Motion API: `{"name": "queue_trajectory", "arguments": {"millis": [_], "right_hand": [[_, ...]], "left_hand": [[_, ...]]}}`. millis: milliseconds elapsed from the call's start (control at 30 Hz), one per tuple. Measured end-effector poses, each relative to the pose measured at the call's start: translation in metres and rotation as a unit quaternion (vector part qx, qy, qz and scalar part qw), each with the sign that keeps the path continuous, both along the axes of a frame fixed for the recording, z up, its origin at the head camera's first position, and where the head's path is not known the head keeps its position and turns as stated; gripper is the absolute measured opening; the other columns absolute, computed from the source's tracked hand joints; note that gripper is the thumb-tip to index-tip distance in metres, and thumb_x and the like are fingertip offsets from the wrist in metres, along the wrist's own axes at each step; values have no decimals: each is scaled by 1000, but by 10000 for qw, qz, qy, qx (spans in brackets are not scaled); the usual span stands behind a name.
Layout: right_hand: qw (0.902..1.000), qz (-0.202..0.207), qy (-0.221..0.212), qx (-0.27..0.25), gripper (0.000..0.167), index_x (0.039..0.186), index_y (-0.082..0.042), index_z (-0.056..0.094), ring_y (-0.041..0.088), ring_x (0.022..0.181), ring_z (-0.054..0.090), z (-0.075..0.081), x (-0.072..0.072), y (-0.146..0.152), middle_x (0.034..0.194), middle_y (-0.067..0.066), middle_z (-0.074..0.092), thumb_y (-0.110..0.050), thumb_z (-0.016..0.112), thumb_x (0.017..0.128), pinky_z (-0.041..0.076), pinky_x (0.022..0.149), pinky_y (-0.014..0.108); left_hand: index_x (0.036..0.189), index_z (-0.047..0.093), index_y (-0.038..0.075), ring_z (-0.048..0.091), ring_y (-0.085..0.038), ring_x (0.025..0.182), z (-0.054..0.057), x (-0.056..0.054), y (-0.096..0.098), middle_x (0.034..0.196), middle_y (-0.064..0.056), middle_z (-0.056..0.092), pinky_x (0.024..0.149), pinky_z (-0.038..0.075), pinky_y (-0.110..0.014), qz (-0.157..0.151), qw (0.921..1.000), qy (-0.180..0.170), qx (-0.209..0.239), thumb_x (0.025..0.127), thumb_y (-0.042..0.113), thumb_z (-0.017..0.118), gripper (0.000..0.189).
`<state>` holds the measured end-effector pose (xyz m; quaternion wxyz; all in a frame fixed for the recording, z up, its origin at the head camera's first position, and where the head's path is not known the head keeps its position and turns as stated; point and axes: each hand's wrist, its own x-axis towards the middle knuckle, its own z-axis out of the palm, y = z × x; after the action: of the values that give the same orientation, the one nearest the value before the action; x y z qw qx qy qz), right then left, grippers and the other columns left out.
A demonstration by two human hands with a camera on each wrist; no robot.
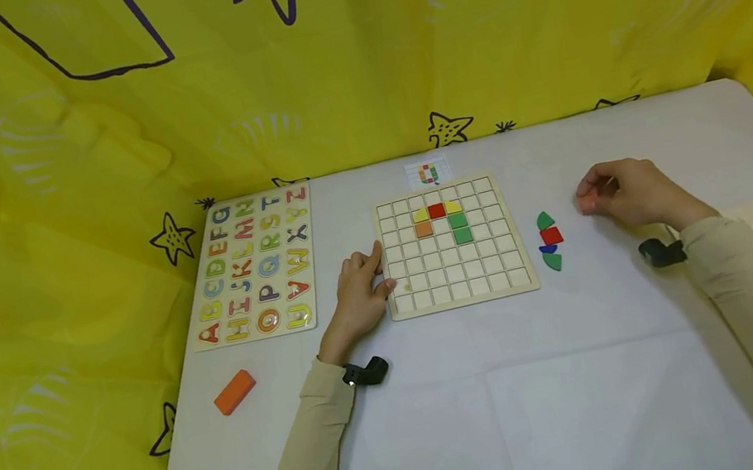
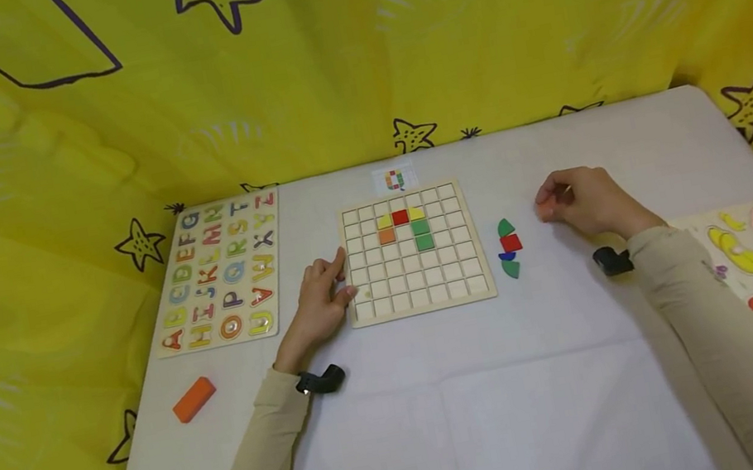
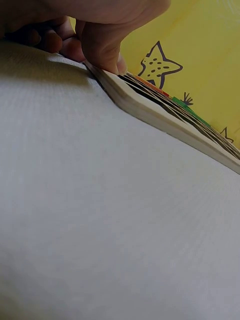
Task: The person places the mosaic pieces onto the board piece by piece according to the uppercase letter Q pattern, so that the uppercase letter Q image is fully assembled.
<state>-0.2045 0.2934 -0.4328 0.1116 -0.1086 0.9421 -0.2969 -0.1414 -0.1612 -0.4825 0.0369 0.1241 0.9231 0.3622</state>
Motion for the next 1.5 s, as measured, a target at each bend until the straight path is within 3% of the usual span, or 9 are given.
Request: {"name": "queue_trajectory", "arguments": {"millis": [133, 333, 433, 667, 900, 1167, 1500], "right_hand": [[9995, -73, 195, -233, 34, 127, -5, 65, 33, 98, 63, 1, -2, -6, 107, 19, 69, -22, 75, 100, 43, 78, 22], [9987, -137, -105, -485, 42, 143, -11, 54, 36, 103, 57, 4, -5, -24, 115, 24, 65, -31, 63, 107, 43, 85, 40], [9977, -222, -258, -584, 40, 138, -10, 59, 35, 103, 55, 5, -6, -36, 112, 22, 67, -35, 63, 107, 41, 84, 43], [9937, -320, 94, -1066, 33, 122, -9, 76, 14, 82, 65, -2, -11, -60, 99, 13, 78, -30, 80, 97, 47, 72, 23], [9924, -251, -66, -1205, 31, 121, -7, 78, 18, 89, 70, -6, -14, -83, 106, 16, 79, -19, 83, 93, 52, 71, 19], [9906, 11, -69, -1367, 36, 121, -4, 79, 12, 89, 71, -7, -18, -108, 108, 15, 80, -24, 86, 91, 51, 76, 16], [9874, 208, -86, -1564, 32, 118, -4, 77, 24, 93, 70, -11, -22, -142, 102, 13, 78, -20, 86, 91, 50, 80, 17]], "left_hand": [[161, 38, -3, 37, -24, 97, -1, 0, -1, 104, -9, 50, 89, 27, -35, -15, 10000, 9, -2, 100, 10, 68, 69], [161, 37, -3, 37, -24, 98, 0, 0, 0, 104, -9, 50, 89, 27, -34, 1, 10000, -35, 16, 100, 10, 68, 70], [161, 37, -3, 37, -24, 98, 0, 0, 0, 104, -10, 50, 89, 27, -35, -7, 10000, -25, 30, 100, 10, 68, 70], [161, 38, -3, 37, -25, 97, 0, 0, -1, 104, -10, 50, 90, 27, -36, -2, 10000, -21, 56, 99, 10, 68, 70], [161, 38, -3, 39, -25, 98, 0, -1, -1, 105, -10, 51, 90, 28, -35, -12, 10000, -16, 4, 100, 11, 68, 70], [161, 38, -3, 39, -26, 98, 0, 0, -1, 106, -10, 51, 91, 28, -36, -5, 10000, -7, 34, 99, 10, 68, 70], [161, 38, -3, 39, -26, 100, 0, -1, -1, 105, -10, 51, 92, 28, -36, 15, 10000, 5, 22, 99, 11, 68, 70]]}}
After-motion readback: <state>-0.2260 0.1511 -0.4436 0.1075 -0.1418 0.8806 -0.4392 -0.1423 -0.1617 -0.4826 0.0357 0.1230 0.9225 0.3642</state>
